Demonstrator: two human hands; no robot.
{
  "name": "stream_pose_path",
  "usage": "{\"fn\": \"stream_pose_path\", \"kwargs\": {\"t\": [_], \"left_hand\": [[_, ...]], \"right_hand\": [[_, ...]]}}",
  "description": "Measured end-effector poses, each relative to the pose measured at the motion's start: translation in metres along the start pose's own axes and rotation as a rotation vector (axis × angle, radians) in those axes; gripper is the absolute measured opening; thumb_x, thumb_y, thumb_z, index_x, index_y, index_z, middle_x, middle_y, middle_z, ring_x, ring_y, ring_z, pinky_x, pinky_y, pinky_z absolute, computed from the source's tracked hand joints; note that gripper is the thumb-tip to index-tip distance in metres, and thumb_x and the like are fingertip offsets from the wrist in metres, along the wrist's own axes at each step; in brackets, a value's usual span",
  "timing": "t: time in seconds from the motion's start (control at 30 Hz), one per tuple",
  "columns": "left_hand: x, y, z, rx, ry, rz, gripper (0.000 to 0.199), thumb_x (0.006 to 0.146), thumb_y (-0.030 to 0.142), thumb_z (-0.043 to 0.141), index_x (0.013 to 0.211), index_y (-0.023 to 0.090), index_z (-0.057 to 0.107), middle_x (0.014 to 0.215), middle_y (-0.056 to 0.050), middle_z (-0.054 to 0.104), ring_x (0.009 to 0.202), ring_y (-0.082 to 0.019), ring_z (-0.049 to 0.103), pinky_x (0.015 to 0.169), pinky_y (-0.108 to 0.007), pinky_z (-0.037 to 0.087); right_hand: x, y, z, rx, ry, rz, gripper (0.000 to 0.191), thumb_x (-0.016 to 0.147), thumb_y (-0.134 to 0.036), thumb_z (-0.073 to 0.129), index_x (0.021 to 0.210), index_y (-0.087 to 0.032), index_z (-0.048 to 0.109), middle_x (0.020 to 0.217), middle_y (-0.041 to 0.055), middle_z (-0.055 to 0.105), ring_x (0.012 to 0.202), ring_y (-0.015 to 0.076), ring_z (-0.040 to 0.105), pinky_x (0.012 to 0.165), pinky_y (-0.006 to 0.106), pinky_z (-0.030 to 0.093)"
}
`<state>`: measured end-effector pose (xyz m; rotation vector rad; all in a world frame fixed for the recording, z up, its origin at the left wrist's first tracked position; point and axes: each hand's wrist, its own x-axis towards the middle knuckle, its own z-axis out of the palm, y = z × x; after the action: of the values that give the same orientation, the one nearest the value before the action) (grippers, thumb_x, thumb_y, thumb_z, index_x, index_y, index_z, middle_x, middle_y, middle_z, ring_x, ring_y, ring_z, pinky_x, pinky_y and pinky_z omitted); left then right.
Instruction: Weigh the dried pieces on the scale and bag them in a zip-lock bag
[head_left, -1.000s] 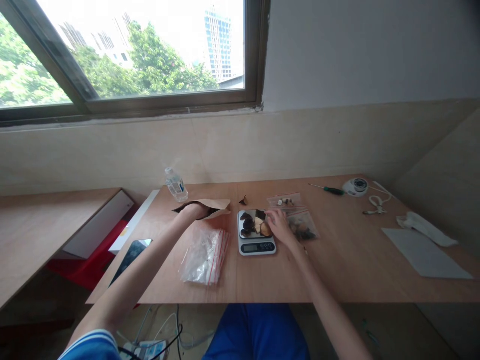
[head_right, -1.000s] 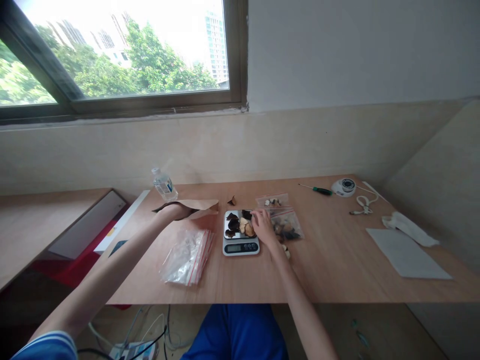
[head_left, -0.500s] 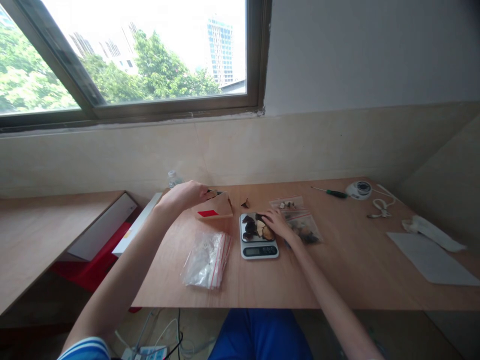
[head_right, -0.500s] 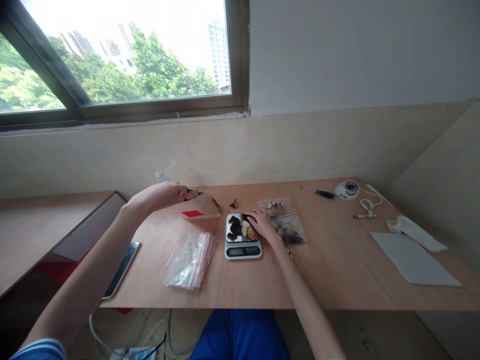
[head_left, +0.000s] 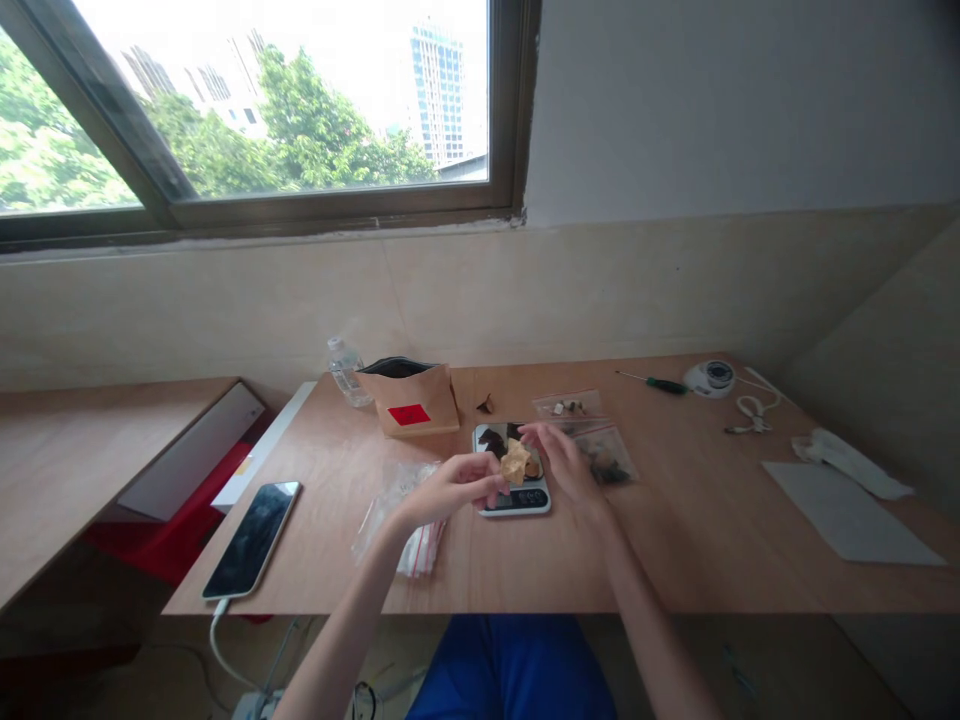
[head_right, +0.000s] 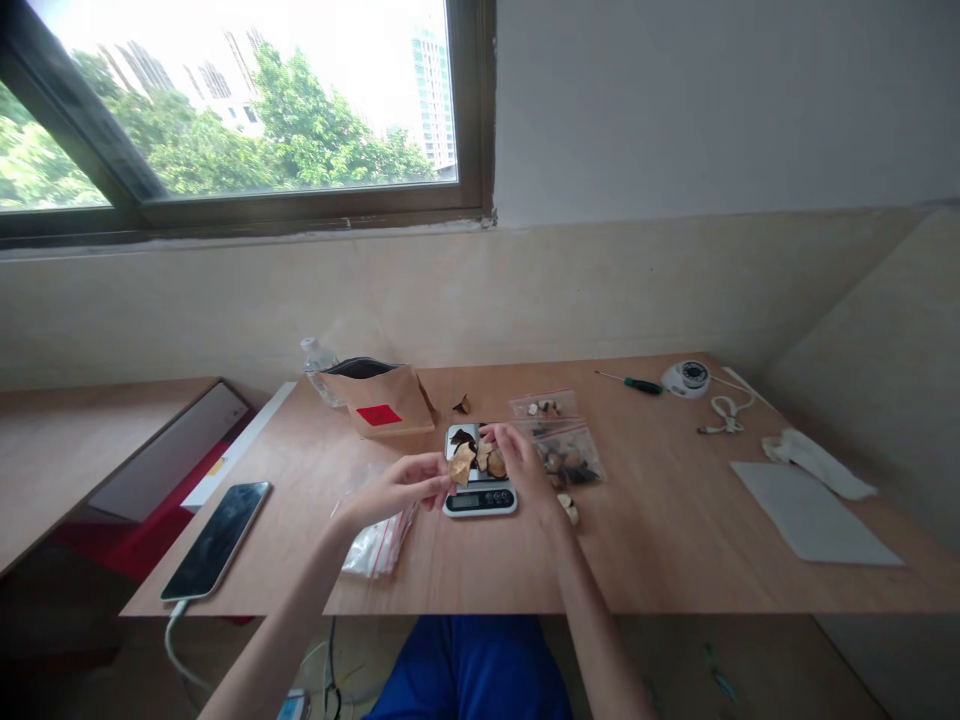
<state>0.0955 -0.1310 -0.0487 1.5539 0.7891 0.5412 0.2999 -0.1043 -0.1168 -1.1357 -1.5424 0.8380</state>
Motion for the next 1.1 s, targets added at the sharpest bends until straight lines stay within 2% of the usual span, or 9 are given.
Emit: {"fn": "stream_pose_path", "kwargs": {"t": [0.1,0.2,0.37,0.47,0.6,0.7,0.9,1.0,1.1], "left_hand": [[0.003,-0.014,0.012,0.01,0.058,0.008,0.029,0.082,0.044,0.05,0.078,0.015,0.054,0.067,0.002,0.051,0.06,-0.008,0.046,0.057,-0.02,0.037],[0.004,-0.025,0.02,0.058,0.107,0.015,0.029,0.082,0.044,0.049,0.077,0.015,0.053,0.071,0.001,0.053,0.062,-0.009,0.048,0.057,-0.02,0.038],[-0.003,-0.049,0.032,0.198,0.209,-0.032,0.033,0.086,0.046,0.042,0.088,0.017,0.057,0.075,-0.001,0.058,0.061,-0.01,0.051,0.058,-0.022,0.039],[-0.017,-0.07,0.039,0.201,0.262,-0.082,0.036,0.087,0.048,0.04,0.093,0.017,0.057,0.078,-0.002,0.06,0.063,-0.011,0.053,0.06,-0.023,0.041],[-0.044,-0.099,0.047,0.117,0.263,-0.144,0.04,0.087,0.049,0.038,0.09,0.015,0.059,0.076,-0.004,0.059,0.066,-0.013,0.054,0.062,-0.023,0.042],[-0.063,-0.114,0.05,0.057,0.273,-0.188,0.04,0.086,0.05,0.04,0.089,0.015,0.059,0.075,-0.003,0.057,0.066,-0.013,0.053,0.061,-0.023,0.041],[-0.081,-0.117,0.052,0.017,0.417,-0.208,0.037,0.087,0.049,0.039,0.089,0.016,0.058,0.073,-0.002,0.054,0.063,-0.013,0.051,0.059,-0.024,0.04],[-0.081,-0.114,0.051,0.044,0.471,-0.172,0.035,0.087,0.047,0.039,0.09,0.017,0.058,0.078,-0.003,0.057,0.071,-0.016,0.054,0.066,-0.027,0.043],[-0.079,-0.115,0.049,0.109,0.574,-0.115,0.032,0.088,0.043,0.039,0.087,0.018,0.058,0.086,-0.005,0.06,0.082,-0.018,0.056,0.072,-0.029,0.043]], "right_hand": [[-0.023,-0.031,-0.002,0.099,-0.125,0.085,0.038,0.089,-0.049,0.038,0.091,-0.019,0.062,0.082,0.002,0.063,0.076,0.015,0.058,0.071,0.025,0.046],[-0.035,-0.035,0.0,0.125,-0.171,0.124,0.029,0.082,-0.047,0.052,0.088,-0.019,0.06,0.081,0.0011,0.061,0.076,0.0145,0.057,0.07,0.024,0.045],[-0.042,-0.01,0.003,0.104,-0.102,0.183,0.027,0.079,-0.044,0.056,0.084,-0.018,0.059,0.077,0.0008,0.061,0.072,0.0147,0.057,0.067,0.025,0.046],[-0.038,0.013,-0.001,0.069,-0.006,0.187,0.029,0.077,-0.046,0.058,0.085,-0.018,0.061,0.078,0.0028,0.065,0.072,0.0166,0.06,0.067,0.027,0.048],[-0.02,0.047,-0.009,-0.064,0.171,0.104,0.03,0.075,-0.044,0.059,0.087,-0.017,0.064,0.087,0.008,0.067,0.077,0.0203,0.062,0.073,0.033,0.05],[-0.005,0.065,-0.01,-0.157,0.184,0.037,0.025,0.077,-0.037,0.055,0.086,-0.017,0.065,0.091,0.0097,0.067,0.082,0.021,0.063,0.077,0.035,0.05],[0.001,0.068,-0.005,-0.307,0.005,-0.021,0.026,0.082,-0.027,0.046,0.096,-0.019,0.066,0.102,0.0086,0.067,0.096,0.0214,0.06,0.089,0.04,0.045],[-0.014,0.06,-0.008,-0.296,0.059,-0.036,0.031,0.086,-0.029,0.041,0.104,-0.019,0.064,0.109,0.01,0.064,0.103,0.0219,0.058,0.092,0.042,0.043],[-0.042,0.055,-0.015,-0.276,0.165,-0.033,0.031,0.088,-0.031,0.038,0.105,-0.019,0.062,0.11,0.0111,0.062,0.104,0.022,0.056,0.089,0.04,0.045]]}}
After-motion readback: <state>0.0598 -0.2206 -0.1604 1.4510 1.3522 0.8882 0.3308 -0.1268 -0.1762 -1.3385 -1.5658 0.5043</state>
